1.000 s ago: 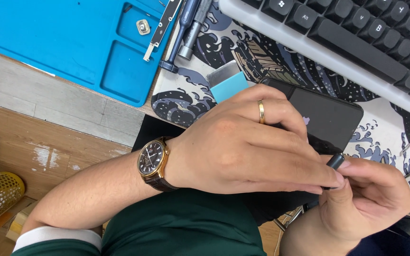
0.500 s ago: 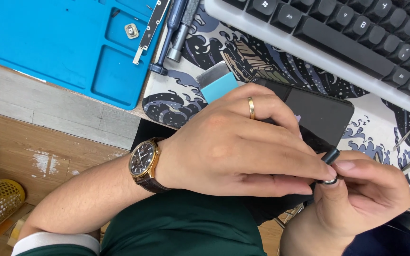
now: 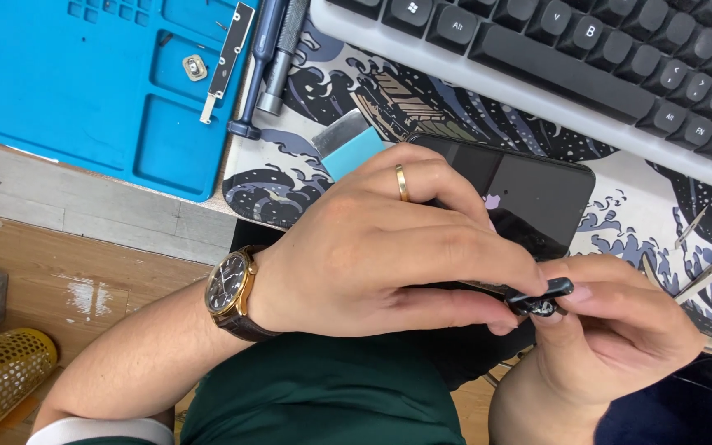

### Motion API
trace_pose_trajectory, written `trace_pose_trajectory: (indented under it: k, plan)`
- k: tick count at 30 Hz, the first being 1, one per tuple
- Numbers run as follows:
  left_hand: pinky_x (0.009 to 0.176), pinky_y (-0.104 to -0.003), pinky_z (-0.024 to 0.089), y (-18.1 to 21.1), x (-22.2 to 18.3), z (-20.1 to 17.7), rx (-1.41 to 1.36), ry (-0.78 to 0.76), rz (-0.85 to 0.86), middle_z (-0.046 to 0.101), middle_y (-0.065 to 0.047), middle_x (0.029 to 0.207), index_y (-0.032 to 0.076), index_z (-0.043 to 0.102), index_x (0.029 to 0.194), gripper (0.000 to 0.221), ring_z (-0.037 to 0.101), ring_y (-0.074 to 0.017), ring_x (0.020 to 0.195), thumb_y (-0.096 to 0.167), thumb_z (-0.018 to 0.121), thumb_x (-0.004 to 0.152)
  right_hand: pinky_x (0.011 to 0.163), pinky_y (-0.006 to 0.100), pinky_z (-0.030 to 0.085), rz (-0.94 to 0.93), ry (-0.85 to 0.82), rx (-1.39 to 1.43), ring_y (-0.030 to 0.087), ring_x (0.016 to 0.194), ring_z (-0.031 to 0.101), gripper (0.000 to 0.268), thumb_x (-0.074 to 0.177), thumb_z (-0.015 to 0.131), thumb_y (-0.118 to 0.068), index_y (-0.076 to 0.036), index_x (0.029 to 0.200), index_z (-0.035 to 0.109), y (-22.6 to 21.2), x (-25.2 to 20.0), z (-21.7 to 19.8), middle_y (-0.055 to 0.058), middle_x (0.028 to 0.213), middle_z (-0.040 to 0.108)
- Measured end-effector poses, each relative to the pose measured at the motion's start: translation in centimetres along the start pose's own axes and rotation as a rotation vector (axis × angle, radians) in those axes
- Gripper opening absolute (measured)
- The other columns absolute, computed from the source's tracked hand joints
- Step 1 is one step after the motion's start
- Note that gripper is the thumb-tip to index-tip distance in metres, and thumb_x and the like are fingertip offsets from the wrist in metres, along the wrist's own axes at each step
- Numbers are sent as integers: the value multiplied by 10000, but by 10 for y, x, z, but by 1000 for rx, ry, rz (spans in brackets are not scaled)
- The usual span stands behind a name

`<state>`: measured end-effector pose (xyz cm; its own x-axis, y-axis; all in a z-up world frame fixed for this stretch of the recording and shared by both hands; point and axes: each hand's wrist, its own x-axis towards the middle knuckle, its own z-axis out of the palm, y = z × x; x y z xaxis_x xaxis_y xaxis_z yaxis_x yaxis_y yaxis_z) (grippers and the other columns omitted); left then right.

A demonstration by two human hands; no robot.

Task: A person is repairing a smartphone by opening its casing and carefully inspecting and manipulating internal components and small electronic modules.

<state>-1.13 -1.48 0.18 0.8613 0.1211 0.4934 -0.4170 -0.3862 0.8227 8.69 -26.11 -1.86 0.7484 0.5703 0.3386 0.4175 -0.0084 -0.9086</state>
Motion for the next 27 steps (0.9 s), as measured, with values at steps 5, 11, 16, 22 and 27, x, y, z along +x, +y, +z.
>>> trace_pose_trajectory:
  k: [5,11,16,22,27]
  plan:
    - [1051,-294,488,1,-1,-4,19,-89,-34,768,172,1159,264,643,1357,329,736,-139,1080,305,818,1082,682,275,670,-18,-20,9,229,754,759,200,894,763,-146,-105,1020,614,-1,1,2,208,986,694]
    - [1011,-322,475,-2,1,-2,23,-63,23,755,140,1162,225,724,1270,273,712,-171,1094,300,839,1035,724,257,640,-31,35,-62,212,810,740,219,856,796,-135,-85,965,613,0,-2,1,185,960,693]
    - [1020,-323,488,-4,-1,0,55,-54,50,724,165,1235,231,750,1250,261,709,-184,1092,315,856,1026,738,281,662,-18,73,-125,221,800,735,248,841,795,-204,-83,928,597,-7,0,9,165,887,672]
    - [1022,-350,497,-4,0,0,71,-54,61,725,144,1227,230,739,1252,278,704,-212,1113,324,863,1021,717,251,643,-60,-7,-111,228,790,745,199,885,763,-121,-83,994,601,-6,3,6,218,980,689]
    - [972,-376,476,-4,3,1,47,-69,62,712,106,1257,222,752,1196,220,682,-244,1122,341,807,1020,696,239,584,-10,15,-122,218,760,717,207,881,762,-150,-76,1001,610,-8,2,7,230,971,694]
